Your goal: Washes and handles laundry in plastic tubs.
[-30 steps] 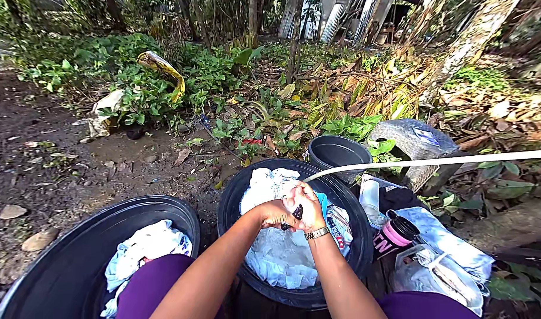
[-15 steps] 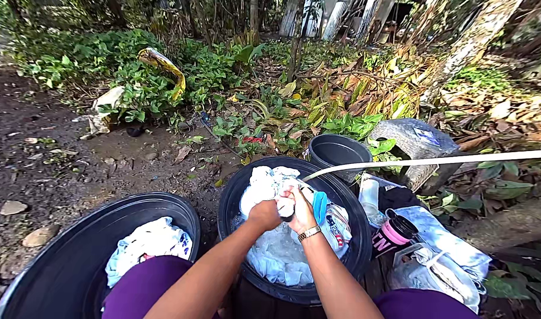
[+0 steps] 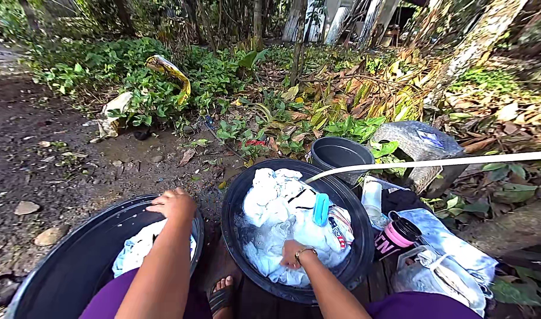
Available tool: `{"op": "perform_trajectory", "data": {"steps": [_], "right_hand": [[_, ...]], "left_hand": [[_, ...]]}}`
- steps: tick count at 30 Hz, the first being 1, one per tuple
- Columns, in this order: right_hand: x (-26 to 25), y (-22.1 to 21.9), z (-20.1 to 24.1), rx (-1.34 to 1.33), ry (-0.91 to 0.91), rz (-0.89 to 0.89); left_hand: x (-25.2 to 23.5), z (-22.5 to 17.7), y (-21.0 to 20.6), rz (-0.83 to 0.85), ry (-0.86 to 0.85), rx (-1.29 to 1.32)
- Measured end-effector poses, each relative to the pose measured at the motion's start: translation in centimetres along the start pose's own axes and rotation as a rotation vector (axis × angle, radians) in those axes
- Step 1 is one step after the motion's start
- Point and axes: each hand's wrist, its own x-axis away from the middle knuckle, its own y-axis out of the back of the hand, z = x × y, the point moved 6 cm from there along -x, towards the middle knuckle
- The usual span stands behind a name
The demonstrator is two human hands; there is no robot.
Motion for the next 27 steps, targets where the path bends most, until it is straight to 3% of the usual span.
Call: {"op": "perform_trajectory", "data": {"steps": [3, 5, 8, 10, 13, 16, 19, 24, 27], "right_hand": [[2.3, 5.1, 1.7, -0.068, 0.178, -0.195], [4.6, 7.6, 2.8, -0.293, 0.328, -0.295], [9.9, 10.4, 4.2, -0.705, 0.534, -0.402], [13.2, 12.2, 4.0, -0.872, 0.664, -0.555], [15.3, 13.9, 2.3, -1.033, 0.83, -0.773], [14.2, 13.7, 0.7, -0.992, 0.817, -0.763], [12.4, 13.2, 0.4, -1.007, 0.772, -0.783], [12.7, 14.3, -1.9, -1.048, 0.7, -0.972], [12.8, 14.9, -4.5, -1.303, 0.656, -1.022]], "left_hand": [[3.1, -7.3, -1.8, 0.289, -0.466, -0.018], [6.6, -11.9, -3.8, 0.471, -0.776, 0.102], [11.9, -15.5, -6.3, 0.682, -0.962, 0.18], [13.6, -16.6, -6.7, 0.685, -0.977, 0.202], [14.7, -17.9, -3.2, 0.566, -1.004, 0.373], [15.2, -18.0, 0.4, 0.518, -0.933, 0.768], [15.0, -17.9, 1.5, 0.626, -0.892, 1.097], [12.4, -16.6, 1.4, 0.53, -0.777, 0.938], [9.2, -15.6, 0.8, 0.399, -0.723, 0.798]]}}
